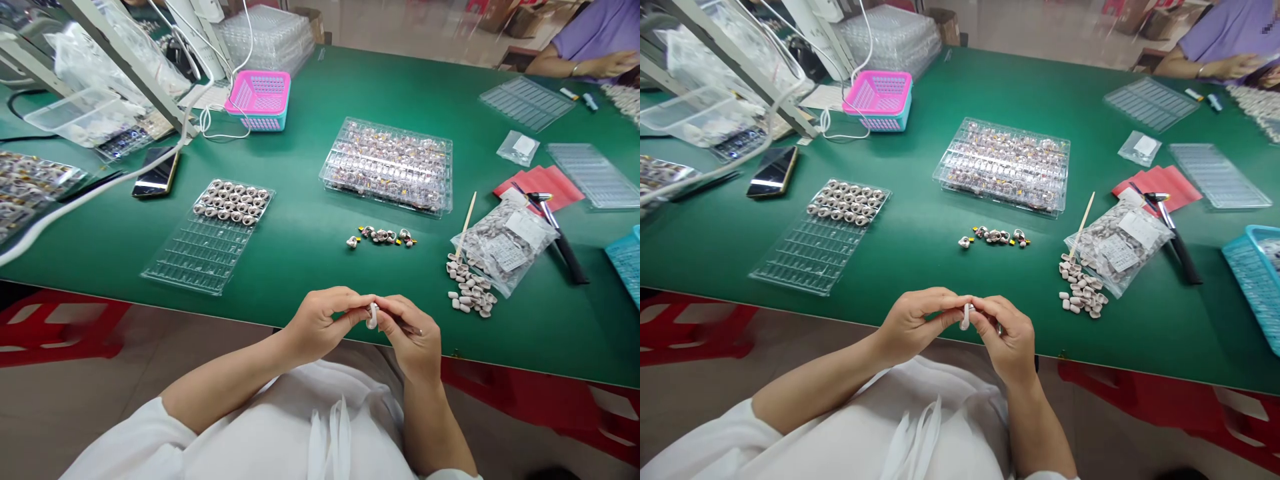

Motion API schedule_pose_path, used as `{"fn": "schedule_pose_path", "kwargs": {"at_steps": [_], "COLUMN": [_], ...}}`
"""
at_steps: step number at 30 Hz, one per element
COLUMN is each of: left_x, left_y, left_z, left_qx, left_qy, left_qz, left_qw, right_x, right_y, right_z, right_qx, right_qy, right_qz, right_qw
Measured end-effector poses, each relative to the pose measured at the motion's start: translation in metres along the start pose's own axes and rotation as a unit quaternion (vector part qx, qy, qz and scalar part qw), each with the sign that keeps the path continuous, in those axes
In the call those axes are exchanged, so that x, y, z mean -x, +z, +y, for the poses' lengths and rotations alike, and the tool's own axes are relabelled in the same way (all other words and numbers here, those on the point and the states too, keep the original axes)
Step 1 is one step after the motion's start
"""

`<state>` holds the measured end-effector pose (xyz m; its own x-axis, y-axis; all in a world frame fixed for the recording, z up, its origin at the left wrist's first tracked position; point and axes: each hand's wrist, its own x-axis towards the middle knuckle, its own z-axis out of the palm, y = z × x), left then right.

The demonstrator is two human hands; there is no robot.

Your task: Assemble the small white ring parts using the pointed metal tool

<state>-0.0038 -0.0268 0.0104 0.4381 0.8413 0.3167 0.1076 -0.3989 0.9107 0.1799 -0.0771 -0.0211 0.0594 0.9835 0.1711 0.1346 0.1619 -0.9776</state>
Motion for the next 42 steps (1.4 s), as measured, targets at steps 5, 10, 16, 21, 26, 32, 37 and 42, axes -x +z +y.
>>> {"fn": "schedule_pose_path", "kwargs": {"at_steps": [5,10,16,21,26,32,37,42], "left_x": [0.005,0.006,0.005,0.007,0.001,-0.011,-0.01,-0.01], "left_y": [0.003,0.001,-0.002,-0.002,-0.008,-0.015,-0.011,-0.006], "left_z": [0.0,-0.002,0.001,0.006,0.01,0.006,-0.001,0.004], "left_qx": [0.037,0.063,0.111,0.233,0.304,0.365,0.386,0.391], "left_qy": [-0.046,-0.011,-0.057,-0.173,-0.292,-0.364,-0.386,-0.393], "left_qz": [0.029,0.022,0.011,0.023,-0.006,-0.073,-0.079,-0.079], "left_qw": [0.998,0.998,0.992,0.957,0.907,0.854,0.834,0.829], "right_x": [-0.002,-0.003,-0.005,-0.005,-0.003,-0.007,-0.011,-0.009], "right_y": [-0.003,-0.005,0.001,0.006,0.004,-0.001,-0.005,-0.009], "right_z": [-0.004,-0.007,-0.015,-0.017,-0.012,-0.014,-0.019,-0.018], "right_qx": [0.027,0.065,0.084,0.093,0.104,0.138,0.208,0.235], "right_qy": [-0.008,-0.058,-0.131,-0.168,-0.18,-0.199,-0.222,-0.222], "right_qz": [-0.031,-0.052,-0.017,0.006,-0.001,-0.048,-0.097,-0.135], "right_qw": [0.999,0.995,0.988,0.981,0.978,0.969,0.948,0.937]}}
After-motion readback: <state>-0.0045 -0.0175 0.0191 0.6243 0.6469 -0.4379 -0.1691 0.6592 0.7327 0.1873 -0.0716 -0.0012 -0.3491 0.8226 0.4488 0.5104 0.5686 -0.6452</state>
